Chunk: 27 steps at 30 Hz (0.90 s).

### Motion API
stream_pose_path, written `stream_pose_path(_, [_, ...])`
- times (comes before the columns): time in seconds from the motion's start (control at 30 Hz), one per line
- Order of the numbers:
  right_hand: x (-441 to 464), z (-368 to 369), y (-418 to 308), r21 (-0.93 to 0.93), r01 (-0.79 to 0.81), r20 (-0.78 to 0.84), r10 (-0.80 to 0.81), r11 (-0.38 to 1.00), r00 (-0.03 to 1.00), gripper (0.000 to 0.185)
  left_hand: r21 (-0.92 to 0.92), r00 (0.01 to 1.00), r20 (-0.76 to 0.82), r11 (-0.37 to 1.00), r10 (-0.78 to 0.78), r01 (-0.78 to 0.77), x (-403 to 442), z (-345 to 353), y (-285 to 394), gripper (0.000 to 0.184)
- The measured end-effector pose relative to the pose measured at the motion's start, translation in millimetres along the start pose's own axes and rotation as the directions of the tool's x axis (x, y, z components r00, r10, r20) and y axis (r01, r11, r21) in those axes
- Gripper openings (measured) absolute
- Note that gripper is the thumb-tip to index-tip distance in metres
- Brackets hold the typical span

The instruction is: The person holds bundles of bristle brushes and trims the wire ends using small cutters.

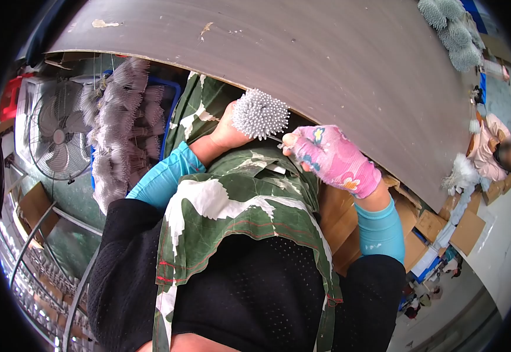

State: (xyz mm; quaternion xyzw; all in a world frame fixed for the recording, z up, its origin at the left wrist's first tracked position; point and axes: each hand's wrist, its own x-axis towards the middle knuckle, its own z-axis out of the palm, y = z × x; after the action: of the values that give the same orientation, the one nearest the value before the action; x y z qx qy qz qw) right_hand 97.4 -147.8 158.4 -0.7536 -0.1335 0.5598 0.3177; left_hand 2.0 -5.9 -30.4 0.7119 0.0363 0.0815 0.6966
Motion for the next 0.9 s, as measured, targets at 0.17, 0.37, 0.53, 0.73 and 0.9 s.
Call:
stream_pose_path(0.17, [-7.8, 23.4, 28.8, 0.184, 0.022, -0.04, -0.015, 0.983, 0.999, 0.034, 0.061, 0.987, -0.157, 0.998, 0.025, -0.016, -5.5, 28.4, -6.8, 0.047])
stream_pose_path(0.37, [-14.5, 57.6, 39.6, 0.588, 0.077, -0.117, -0.009, 0.805, 0.993, 0.038, 0.072, 0.962, -0.262, 0.992, -0.077, 0.099, -10.7, 37.1, -1.8, 0.046])
stream_pose_path(0.53, [-3.1, 74.6, 49.5, 0.731, 0.062, -0.099, 0.016, 0.68, 0.995, 0.046, 0.1, 0.967, -0.251, 0.992, -0.05, 0.078, -11.4, 30.6, 9.0, 0.043])
stream_pose_path(0.73, [2.3, 75.5, 53.1, 0.759, 0.08, -0.102, -0.004, 0.646, 0.995, 0.047, 0.016, 0.959, -0.233, 0.986, -0.159, 0.167, -10.5, 29.7, 14.5, 0.042])
stream_pose_path(0.9, [0.8, 89.1, 65.6, 0.668, 0.33, -0.316, -0.148, 0.666, 0.937, 0.042, 0.118, 0.97, -0.242, 0.992, -0.021, 0.051, -9.8, 33.5, 0.8, 0.041])
